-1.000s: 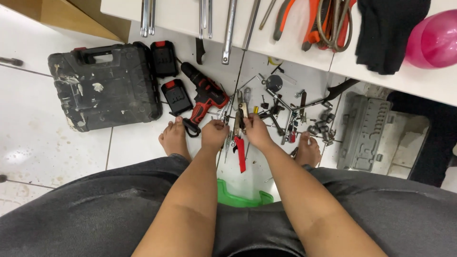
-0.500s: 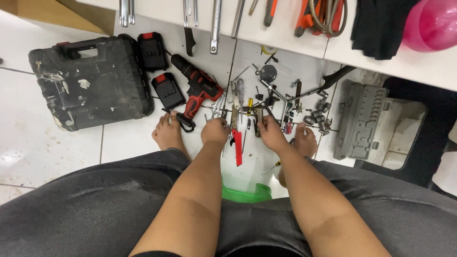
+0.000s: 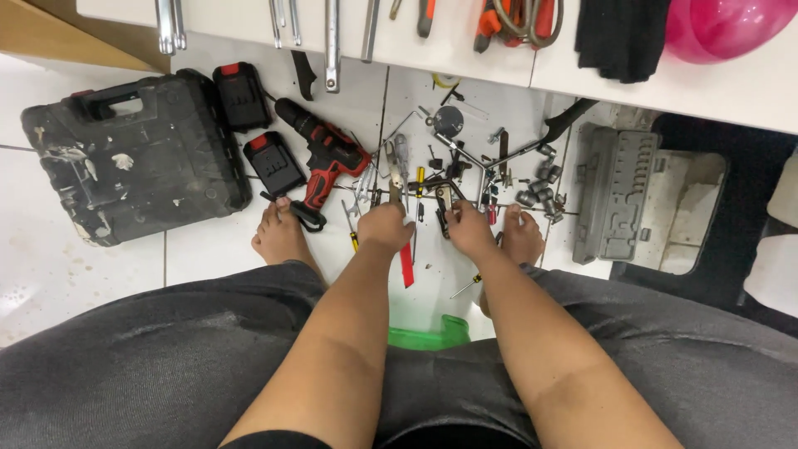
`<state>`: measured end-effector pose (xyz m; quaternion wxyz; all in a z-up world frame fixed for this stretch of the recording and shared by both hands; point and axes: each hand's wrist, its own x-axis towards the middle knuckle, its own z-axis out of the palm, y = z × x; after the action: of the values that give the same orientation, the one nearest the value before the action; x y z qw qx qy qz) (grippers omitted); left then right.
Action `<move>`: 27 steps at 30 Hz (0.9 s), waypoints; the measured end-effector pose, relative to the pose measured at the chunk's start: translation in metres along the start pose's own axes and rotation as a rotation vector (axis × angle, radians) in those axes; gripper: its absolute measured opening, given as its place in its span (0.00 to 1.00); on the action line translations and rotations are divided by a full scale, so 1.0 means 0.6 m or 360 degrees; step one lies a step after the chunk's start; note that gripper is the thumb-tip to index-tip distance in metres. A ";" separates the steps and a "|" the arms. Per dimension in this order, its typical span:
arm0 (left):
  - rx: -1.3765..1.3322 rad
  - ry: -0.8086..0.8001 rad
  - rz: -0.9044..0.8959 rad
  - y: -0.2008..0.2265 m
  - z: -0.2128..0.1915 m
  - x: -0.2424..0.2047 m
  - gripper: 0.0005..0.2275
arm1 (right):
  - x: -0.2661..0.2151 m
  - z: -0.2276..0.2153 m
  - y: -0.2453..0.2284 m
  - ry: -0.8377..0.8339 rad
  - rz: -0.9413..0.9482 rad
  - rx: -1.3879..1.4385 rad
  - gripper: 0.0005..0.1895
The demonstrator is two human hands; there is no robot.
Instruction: The person sits on a small stool and organizes various tools scattered on the floor and a white table. They pick up items such as pliers, wrenches, and screwdrivers from the floor and place them neatly on the table.
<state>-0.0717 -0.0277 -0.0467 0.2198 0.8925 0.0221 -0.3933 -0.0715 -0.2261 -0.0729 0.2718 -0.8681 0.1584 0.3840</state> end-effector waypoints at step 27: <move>0.0264 0.0395 0.0006 -0.085 0.023 0.107 0.13 | -0.010 -0.011 -0.143 0.0136 -0.0585 -0.0348 0.20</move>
<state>-0.0477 0.0042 -0.1197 0.1416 0.9494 0.0149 -0.2800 -0.0301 -0.1611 -0.0347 0.2346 -0.9221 -0.0337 0.3058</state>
